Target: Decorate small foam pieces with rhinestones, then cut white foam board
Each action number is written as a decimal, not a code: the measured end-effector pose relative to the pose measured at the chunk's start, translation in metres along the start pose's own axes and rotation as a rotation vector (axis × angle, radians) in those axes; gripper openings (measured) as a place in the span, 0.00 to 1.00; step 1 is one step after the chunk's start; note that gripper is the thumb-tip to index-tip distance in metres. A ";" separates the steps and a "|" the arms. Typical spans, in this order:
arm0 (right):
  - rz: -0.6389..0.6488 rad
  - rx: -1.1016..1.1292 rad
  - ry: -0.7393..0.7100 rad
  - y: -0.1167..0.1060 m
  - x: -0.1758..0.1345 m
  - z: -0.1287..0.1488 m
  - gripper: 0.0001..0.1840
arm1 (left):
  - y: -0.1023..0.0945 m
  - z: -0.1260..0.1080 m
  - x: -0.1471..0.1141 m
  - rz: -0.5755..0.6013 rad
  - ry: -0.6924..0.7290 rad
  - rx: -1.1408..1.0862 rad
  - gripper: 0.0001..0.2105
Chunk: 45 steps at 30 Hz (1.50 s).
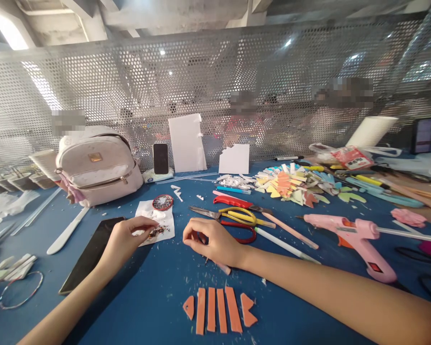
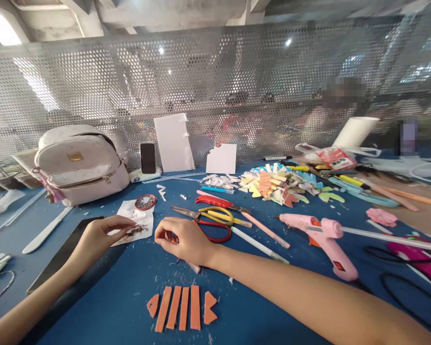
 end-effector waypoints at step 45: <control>-0.019 0.016 -0.015 -0.001 0.000 0.003 0.04 | 0.004 0.021 0.002 -0.016 -0.152 -0.217 0.10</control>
Point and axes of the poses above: each hand's wrist, its own x-axis towards the middle knuckle, its own y-axis out of the palm, z = x × y, the point moved 8 cm from there along x, towards the middle knuckle, and after that the axes turned 5 degrees about x, right-handed, at the moved point
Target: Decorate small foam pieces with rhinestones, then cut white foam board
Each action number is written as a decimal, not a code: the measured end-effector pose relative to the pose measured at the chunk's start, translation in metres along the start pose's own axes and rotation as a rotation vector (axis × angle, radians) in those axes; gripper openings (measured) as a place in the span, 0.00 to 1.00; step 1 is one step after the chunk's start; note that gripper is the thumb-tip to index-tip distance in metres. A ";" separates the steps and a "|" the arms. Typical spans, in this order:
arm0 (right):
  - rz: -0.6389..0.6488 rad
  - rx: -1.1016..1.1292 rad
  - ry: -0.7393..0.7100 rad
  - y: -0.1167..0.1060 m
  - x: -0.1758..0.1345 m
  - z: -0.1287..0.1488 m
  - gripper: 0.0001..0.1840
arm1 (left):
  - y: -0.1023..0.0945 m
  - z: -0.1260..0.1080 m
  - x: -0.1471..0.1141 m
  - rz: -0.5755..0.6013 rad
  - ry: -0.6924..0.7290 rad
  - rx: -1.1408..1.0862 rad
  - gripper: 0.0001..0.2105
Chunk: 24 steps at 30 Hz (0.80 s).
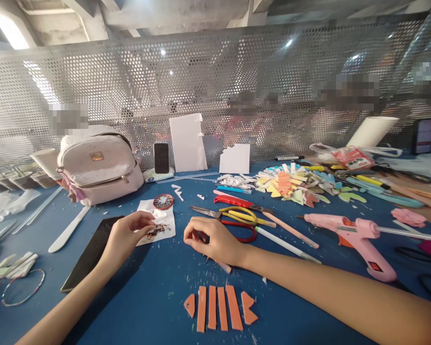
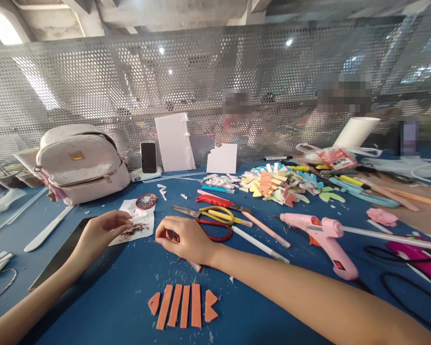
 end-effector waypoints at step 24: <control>0.001 -0.023 0.006 0.001 0.000 -0.003 0.03 | -0.006 -0.005 -0.002 -0.037 0.000 0.140 0.13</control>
Point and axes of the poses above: each hand's wrist, its own x-axis towards the middle knuckle, its own y-axis out of the palm, z = x × y, the point moved 8 cm from there along x, towards the middle knuckle, and after that the axes turned 5 degrees about x, right-handed, at the moved point
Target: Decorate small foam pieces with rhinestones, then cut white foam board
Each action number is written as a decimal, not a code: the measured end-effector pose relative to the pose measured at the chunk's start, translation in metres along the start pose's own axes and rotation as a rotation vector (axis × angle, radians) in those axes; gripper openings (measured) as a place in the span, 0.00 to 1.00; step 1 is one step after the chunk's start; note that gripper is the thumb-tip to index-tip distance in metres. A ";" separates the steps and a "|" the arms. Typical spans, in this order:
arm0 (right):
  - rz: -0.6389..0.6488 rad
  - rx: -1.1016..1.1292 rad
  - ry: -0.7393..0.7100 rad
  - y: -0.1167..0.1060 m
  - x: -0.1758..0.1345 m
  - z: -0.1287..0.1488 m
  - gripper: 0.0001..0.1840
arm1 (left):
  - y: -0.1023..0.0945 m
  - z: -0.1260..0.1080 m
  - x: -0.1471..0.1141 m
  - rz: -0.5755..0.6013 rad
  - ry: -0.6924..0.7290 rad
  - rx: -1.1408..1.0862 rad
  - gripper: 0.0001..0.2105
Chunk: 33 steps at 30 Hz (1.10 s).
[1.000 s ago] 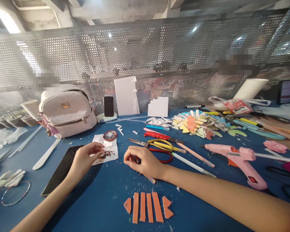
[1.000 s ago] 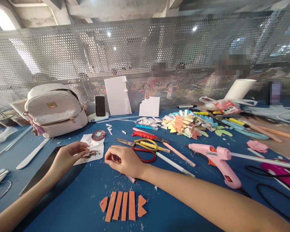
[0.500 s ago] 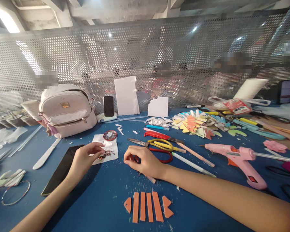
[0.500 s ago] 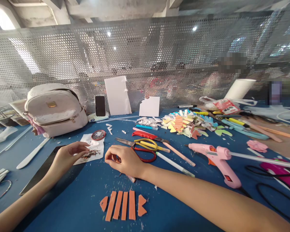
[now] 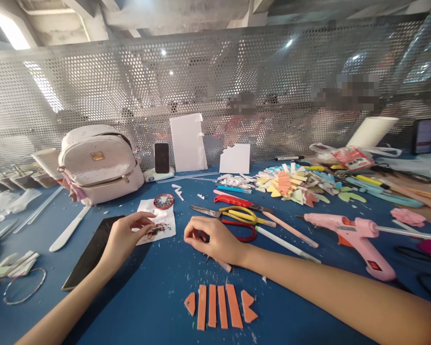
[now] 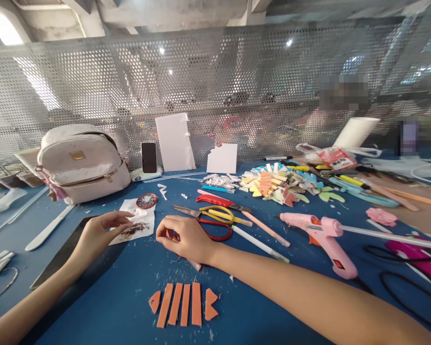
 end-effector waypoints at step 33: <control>0.006 0.006 0.005 -0.001 0.000 0.001 0.02 | 0.010 -0.014 -0.010 0.022 -0.058 -0.284 0.09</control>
Point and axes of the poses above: each hand's wrist, its own x-axis towards the middle knuckle, its own y-axis out of the palm, z = x × y, the point moved 8 cm from there along x, towards the middle knuckle, and after that the axes turned 5 degrees about x, right-handed, at the moved point
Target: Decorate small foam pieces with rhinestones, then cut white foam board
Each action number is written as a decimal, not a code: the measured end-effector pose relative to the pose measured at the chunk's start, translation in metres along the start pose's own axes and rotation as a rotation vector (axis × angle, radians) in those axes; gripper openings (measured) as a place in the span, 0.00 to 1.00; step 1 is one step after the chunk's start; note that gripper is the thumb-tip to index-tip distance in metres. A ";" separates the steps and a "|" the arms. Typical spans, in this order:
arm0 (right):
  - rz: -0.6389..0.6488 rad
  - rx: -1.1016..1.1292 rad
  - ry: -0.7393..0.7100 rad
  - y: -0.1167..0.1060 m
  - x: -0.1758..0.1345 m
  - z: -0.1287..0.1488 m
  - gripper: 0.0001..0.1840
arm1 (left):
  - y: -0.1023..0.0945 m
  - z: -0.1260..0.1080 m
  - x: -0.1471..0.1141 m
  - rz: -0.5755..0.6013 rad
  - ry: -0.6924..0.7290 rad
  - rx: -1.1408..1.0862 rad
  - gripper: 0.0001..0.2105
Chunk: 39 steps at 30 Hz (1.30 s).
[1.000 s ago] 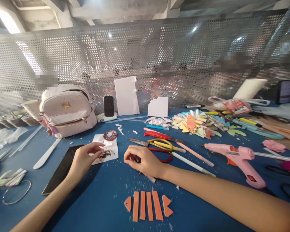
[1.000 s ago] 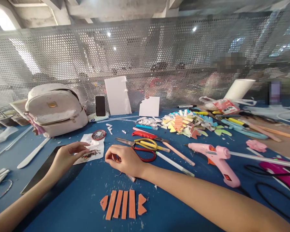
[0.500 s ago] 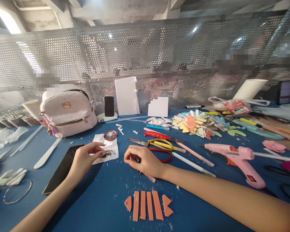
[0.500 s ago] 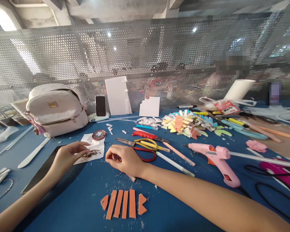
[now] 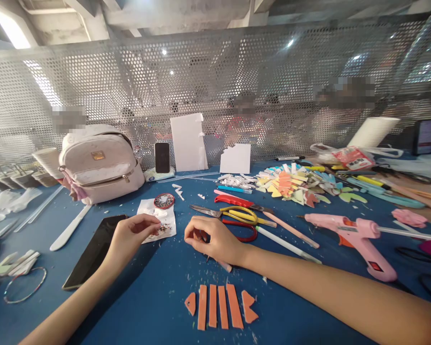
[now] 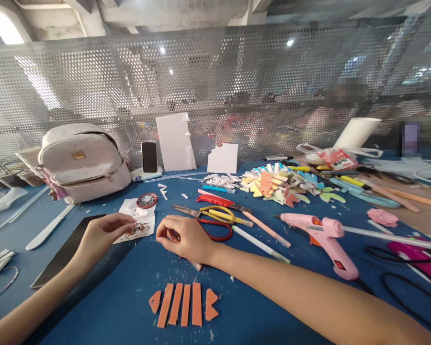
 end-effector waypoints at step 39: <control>0.004 -0.087 -0.134 0.004 0.000 0.018 0.08 | 0.051 -0.006 -0.039 0.282 -0.116 -0.153 0.11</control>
Point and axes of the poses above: each hand's wrist, its own x-axis towards the middle knuckle, its own y-axis out of the palm, z = x × y, the point moved 8 cm from there along x, towards the middle knuckle, and after that the axes turned 5 degrees about x, right-handed, at the moved point
